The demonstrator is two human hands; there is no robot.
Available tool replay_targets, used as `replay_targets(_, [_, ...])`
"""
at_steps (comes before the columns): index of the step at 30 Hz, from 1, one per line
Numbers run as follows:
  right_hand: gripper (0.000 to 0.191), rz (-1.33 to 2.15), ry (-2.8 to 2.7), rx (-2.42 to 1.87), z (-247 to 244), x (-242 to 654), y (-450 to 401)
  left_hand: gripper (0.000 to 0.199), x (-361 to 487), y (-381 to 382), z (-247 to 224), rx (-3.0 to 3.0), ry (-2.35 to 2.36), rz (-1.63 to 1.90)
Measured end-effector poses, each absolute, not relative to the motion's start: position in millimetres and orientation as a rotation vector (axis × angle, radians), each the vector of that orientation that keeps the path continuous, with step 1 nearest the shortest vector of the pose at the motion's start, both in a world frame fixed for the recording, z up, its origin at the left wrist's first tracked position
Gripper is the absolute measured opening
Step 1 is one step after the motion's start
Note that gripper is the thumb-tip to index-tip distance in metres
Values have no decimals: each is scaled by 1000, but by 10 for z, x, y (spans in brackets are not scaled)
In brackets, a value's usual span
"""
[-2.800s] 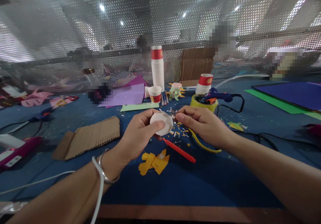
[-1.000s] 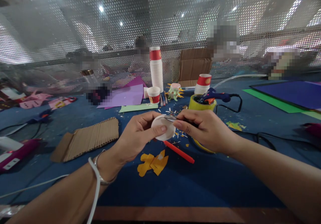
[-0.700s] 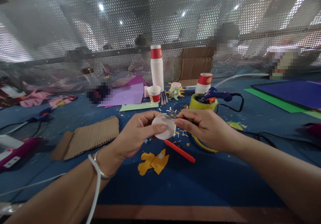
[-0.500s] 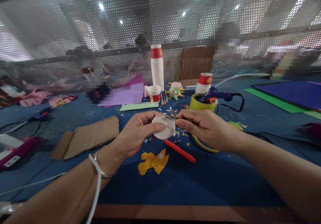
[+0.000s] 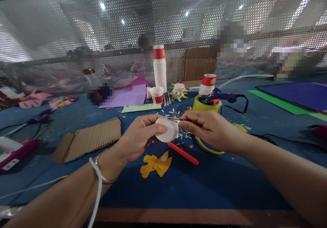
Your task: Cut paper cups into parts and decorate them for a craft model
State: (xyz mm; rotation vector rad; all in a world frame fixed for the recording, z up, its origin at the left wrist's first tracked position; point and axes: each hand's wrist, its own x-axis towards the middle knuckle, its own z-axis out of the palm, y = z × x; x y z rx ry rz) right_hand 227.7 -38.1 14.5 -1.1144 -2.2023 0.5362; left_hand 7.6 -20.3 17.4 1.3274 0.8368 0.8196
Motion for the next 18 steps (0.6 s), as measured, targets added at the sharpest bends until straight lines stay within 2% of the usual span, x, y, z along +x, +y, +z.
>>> replay_targets(9, [37, 509, -2232, -1117, 116, 2286, -379, 10, 77, -213, 188, 1481, 866, 819])
replay_targets(18, [39, 448, -2213, -1106, 88, 2275, -377, 14, 85, -219, 212, 1331, 896, 786])
